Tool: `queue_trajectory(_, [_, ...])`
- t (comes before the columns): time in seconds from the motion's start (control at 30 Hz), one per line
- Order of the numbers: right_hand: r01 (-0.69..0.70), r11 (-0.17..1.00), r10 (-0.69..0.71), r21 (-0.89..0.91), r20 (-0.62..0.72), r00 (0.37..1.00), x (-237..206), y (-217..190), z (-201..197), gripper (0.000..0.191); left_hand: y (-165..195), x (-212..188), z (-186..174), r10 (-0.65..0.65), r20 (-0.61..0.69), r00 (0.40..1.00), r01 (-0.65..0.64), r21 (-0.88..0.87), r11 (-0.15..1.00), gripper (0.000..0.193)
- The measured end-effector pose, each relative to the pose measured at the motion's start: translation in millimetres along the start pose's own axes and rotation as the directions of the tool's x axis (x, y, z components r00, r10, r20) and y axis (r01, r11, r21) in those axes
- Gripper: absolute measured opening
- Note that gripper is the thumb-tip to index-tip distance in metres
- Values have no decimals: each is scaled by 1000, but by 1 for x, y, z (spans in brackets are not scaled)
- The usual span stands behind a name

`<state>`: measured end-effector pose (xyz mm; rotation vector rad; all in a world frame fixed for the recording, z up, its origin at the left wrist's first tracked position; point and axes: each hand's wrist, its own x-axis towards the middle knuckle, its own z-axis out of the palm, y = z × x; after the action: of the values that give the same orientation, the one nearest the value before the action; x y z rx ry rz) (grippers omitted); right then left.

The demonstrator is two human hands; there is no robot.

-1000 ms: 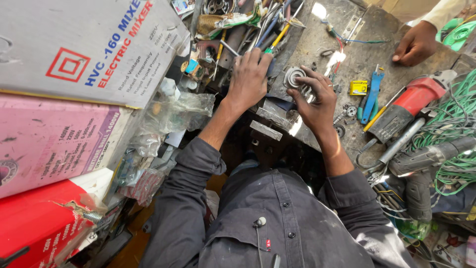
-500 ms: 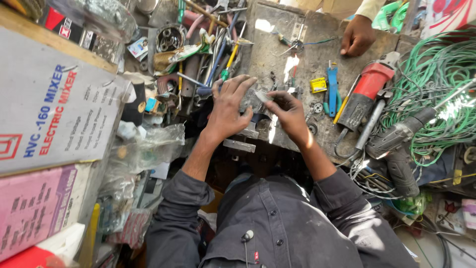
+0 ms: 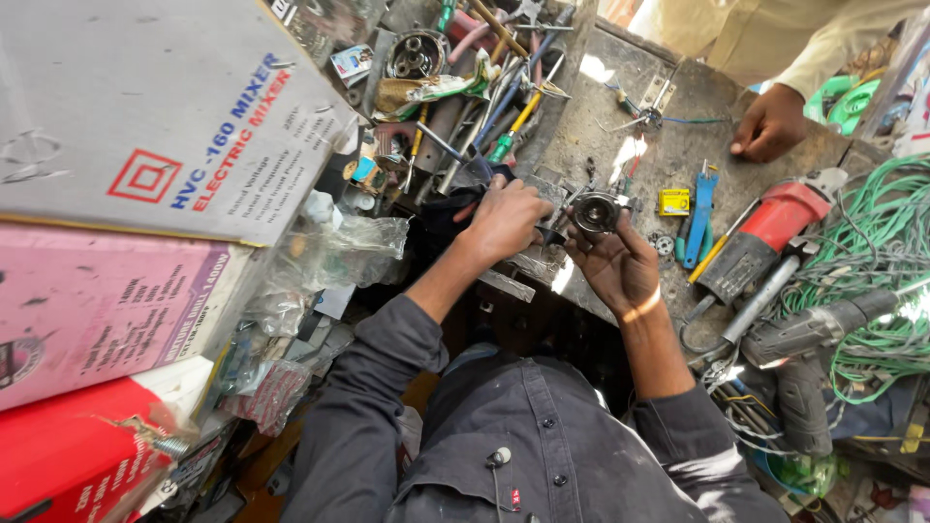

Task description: The person repairs a handheld power tool at a cluttered workbench. They unscrew and open the tool's housing with a screwdriver, handle and fit small internal components, apply grease from a container, and use a cordless drill to drive screws while reassembling the parts.

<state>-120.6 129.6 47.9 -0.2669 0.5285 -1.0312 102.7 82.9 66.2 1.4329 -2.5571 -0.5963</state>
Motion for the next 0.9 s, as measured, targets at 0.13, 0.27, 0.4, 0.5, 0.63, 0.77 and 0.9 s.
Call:
queue_trajectory(0.13, [47,999,-47,-9,-43,998,-8,-7,4,51,-6,6,11,42,89,995,-54,134,990,14])
queue_trajectory(0.27, [42,997,-41,70,-14,999,-17,-8,9,53,-7,3,12,68,25,997,-71,95,993,24])
queue_trajectory(0.4, [68,991,-63,115,-47,997,-24,-7,18,50,-8,-1,-8,-27,-183,983,62,190,980,25])
queue_trajectory(0.5, [79,988,-71,130,-69,995,-31,-3,25,51,-20,-9,-40,-242,-443,863,351,183,918,21])
queue_trajectory(0.63, [79,986,-67,150,-80,995,-38,1,35,54,-11,-23,-67,-255,-680,687,489,173,855,72])
queue_trajectory(0.77, [52,982,-29,179,-128,991,-41,5,44,56,35,-44,-65,-132,-379,916,-79,-493,866,76])
queue_trajectory(0.9, [36,990,-19,134,-124,992,-41,11,48,54,69,-51,-56,36,-387,921,-253,-527,811,86])
